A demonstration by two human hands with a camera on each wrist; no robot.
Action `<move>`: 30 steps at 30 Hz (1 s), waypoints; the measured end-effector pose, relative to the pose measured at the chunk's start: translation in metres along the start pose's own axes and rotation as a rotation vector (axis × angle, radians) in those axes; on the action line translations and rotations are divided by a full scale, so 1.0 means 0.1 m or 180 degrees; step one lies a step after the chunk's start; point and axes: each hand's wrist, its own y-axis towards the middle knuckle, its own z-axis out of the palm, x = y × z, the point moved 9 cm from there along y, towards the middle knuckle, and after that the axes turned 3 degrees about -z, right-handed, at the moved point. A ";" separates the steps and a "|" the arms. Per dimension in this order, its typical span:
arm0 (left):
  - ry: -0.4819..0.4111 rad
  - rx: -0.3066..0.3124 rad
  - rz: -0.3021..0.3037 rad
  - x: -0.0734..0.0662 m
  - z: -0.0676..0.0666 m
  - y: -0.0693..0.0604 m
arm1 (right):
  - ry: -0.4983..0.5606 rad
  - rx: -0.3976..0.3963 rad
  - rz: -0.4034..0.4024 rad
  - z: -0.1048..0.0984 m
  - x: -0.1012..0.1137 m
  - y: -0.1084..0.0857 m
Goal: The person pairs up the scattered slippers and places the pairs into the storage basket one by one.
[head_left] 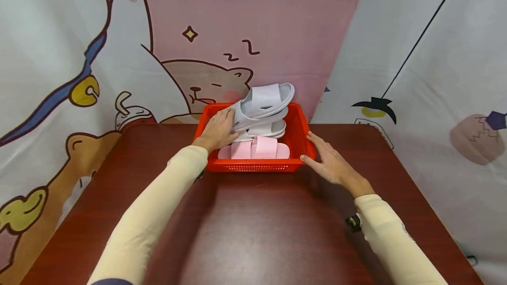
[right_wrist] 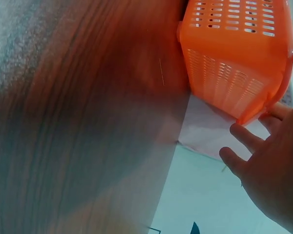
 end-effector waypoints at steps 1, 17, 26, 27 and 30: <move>-0.0013 0.0041 0.0023 -0.01 0.01 -0.01 | 0.0036 -0.0021 0.0003 -0.01 -0.01 0.00; -0.0452 0.0347 0.0030 0.11 0.03 -0.03 | 0.0021 -0.0125 0.0024 -0.01 0.04 0.06; -0.0469 0.0209 0.0149 0.19 -0.01 -0.15 | -0.0317 -0.0399 -0.0114 -0.06 0.15 0.06; -0.0468 0.0204 0.0131 0.20 -0.02 -0.17 | -0.0339 -0.0428 -0.0131 -0.07 0.16 0.05; -0.0476 0.0125 0.0118 0.21 -0.06 -0.22 | -0.0390 -0.0515 -0.0189 -0.10 0.18 0.03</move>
